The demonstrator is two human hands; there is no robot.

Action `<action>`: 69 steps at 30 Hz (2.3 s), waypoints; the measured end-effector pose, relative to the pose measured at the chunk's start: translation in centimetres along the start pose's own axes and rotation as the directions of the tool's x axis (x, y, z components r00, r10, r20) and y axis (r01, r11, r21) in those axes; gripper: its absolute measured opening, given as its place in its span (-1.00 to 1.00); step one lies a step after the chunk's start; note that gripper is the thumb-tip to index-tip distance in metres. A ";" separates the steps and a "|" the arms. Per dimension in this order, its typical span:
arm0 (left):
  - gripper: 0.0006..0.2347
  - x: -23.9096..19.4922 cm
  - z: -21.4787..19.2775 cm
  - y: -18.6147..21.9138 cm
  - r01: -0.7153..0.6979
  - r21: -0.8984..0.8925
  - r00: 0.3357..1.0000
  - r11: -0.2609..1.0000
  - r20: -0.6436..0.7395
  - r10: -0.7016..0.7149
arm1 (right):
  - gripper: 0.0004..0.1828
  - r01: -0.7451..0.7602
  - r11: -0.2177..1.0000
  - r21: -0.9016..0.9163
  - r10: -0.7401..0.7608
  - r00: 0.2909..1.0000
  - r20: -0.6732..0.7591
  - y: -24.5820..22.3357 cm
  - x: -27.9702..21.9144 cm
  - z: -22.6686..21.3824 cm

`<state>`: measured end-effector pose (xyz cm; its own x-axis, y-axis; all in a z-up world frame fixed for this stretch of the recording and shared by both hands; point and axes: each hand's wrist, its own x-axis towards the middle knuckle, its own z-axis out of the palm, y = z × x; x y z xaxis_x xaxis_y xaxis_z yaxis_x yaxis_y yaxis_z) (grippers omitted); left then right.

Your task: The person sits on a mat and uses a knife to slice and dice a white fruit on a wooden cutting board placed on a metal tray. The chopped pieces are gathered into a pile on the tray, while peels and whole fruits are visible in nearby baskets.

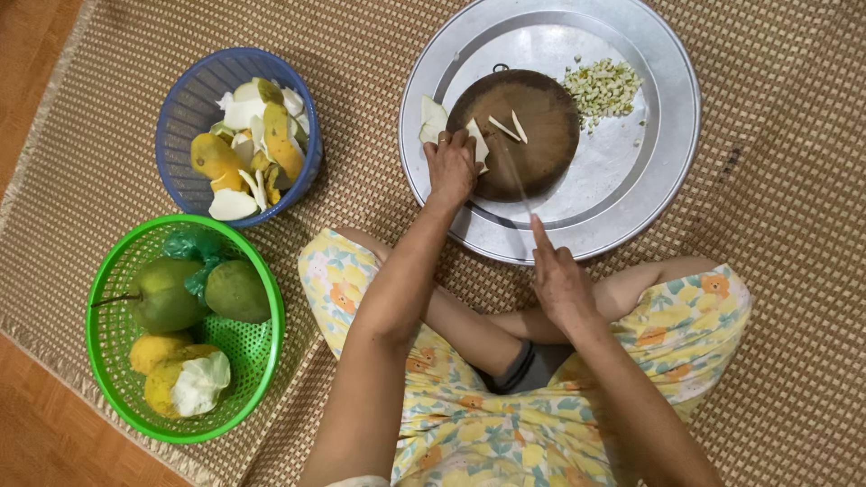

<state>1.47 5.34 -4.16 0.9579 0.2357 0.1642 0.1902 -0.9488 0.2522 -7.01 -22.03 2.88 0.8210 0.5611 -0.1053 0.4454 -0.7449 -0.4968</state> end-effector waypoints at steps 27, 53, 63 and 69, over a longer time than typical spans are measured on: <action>-0.79 -0.6 1.6 -0.4 0.078 -0.008 0.990 0.997 0.118 -0.076 | -0.04 0.094 0.985 -0.144 -0.104 0.992 -0.065 -1.2 13.5 7.3; -0.80 7.2 -0.9 4.7 -0.272 -0.109 0.961 0.956 -0.079 0.264 | -0.55 0.074 0.983 -0.169 -0.121 0.951 -0.286 1.8 3.8 -4.2; -0.82 7.3 -1.1 2.4 -0.349 -0.053 0.933 0.936 0.071 0.352 | -0.53 0.101 0.991 -0.090 -0.112 0.985 -0.129 1.5 2.8 -2.2; -0.62 8.4 1.7 1.6 -0.491 0.144 0.870 0.859 0.038 0.491 | -0.52 0.110 0.994 -0.019 -0.112 0.988 -0.111 0.8 2.3 -1.5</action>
<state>10.21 5.41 -4.03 0.9352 -0.2690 0.2304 -0.2761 -0.9611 -0.0015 -4.22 -21.85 3.59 0.8006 0.5974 0.0471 0.5400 -0.6850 -0.4890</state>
